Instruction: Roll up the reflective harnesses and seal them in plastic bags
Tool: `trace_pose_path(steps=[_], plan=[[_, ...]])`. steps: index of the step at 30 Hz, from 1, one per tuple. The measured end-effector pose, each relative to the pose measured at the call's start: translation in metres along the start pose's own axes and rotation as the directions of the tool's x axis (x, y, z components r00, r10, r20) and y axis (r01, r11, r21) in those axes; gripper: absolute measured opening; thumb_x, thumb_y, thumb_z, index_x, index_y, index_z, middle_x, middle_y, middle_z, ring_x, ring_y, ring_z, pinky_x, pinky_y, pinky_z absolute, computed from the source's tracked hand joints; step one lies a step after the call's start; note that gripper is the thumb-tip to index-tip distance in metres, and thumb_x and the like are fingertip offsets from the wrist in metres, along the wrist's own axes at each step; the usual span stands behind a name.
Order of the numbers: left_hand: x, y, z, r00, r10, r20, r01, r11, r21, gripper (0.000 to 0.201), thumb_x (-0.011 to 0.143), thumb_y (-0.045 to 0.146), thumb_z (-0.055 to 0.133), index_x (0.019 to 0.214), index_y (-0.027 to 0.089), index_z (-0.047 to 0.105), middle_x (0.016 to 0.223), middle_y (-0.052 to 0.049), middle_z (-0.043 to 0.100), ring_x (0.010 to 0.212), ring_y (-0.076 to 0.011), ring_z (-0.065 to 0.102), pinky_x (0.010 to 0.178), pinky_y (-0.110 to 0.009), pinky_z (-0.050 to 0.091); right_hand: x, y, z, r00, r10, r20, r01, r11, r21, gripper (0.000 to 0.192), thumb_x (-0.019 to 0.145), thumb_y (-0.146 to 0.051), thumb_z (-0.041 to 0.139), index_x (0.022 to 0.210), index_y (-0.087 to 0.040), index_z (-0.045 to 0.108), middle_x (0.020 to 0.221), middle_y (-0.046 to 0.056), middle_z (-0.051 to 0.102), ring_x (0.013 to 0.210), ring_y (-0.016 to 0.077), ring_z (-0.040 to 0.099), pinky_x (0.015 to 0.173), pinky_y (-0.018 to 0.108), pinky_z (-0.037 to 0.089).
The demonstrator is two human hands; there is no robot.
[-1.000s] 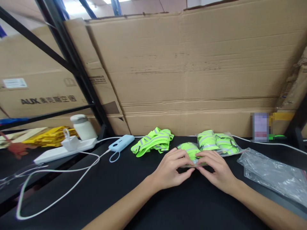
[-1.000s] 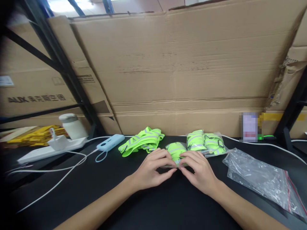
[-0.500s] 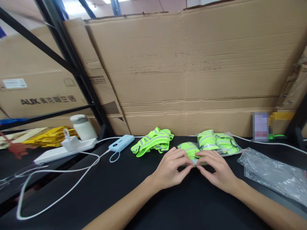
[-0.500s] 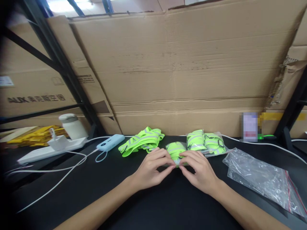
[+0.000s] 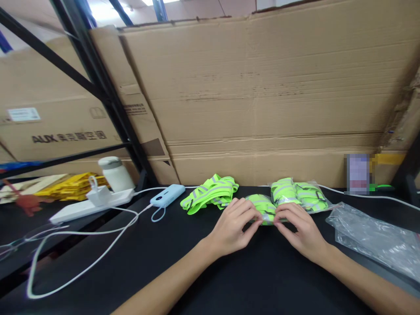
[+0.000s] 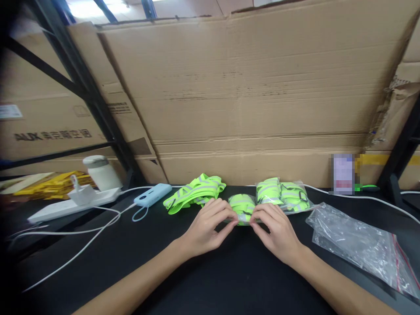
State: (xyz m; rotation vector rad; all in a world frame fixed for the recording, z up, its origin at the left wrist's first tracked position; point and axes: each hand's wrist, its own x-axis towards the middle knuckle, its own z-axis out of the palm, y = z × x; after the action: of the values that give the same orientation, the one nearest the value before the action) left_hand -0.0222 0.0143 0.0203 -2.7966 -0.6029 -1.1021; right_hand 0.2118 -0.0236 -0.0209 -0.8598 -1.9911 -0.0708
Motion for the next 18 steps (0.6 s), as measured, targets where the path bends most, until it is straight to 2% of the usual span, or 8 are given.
trace_pose_path(steps=[6,12,18], plan=[[-0.0019,0.0026,0.005,0.999,0.022,-0.032,-0.021,1.0,0.01,0.009,0.095,0.024,0.061,0.095,0.019,0.069,0.083,-0.004,0.065,0.075,-0.0181,0.053,0.071,-0.033,0.038,0.0001,-0.0006,0.0014,0.999,-0.041,-0.022,0.04,0.998,-0.041,0.01,0.1,-0.017,0.057,0.097,-0.022,0.065,0.09,0.005,0.068,0.082,0.0202,0.065,0.075,0.036,0.05],[-0.0045,0.001,0.0102,0.996,0.064,-0.057,-0.064,0.998,0.003,0.011,0.098,0.023,0.061,0.093,0.019,0.071,0.082,-0.004,0.066,0.074,-0.0167,0.052,0.071,-0.032,0.036,0.0007,-0.0057,0.0019,0.996,-0.092,-0.01,0.091,0.994,-0.052,0.01,0.1,-0.015,0.057,0.099,-0.021,0.065,0.091,0.005,0.069,0.083,0.0197,0.065,0.075,0.036,0.048],[-0.0032,-0.0003,0.0065,0.994,0.093,-0.052,-0.091,0.995,0.037,0.011,0.098,0.021,0.061,0.095,0.02,0.072,0.08,-0.003,0.067,0.073,-0.0173,0.05,0.069,-0.033,0.035,-0.0007,-0.0034,0.0021,0.999,-0.003,-0.041,0.003,1.0,-0.012,0.005,0.096,-0.019,0.064,0.1,-0.022,0.065,0.094,0.006,0.066,0.088,0.0218,0.064,0.078,0.037,0.05]])
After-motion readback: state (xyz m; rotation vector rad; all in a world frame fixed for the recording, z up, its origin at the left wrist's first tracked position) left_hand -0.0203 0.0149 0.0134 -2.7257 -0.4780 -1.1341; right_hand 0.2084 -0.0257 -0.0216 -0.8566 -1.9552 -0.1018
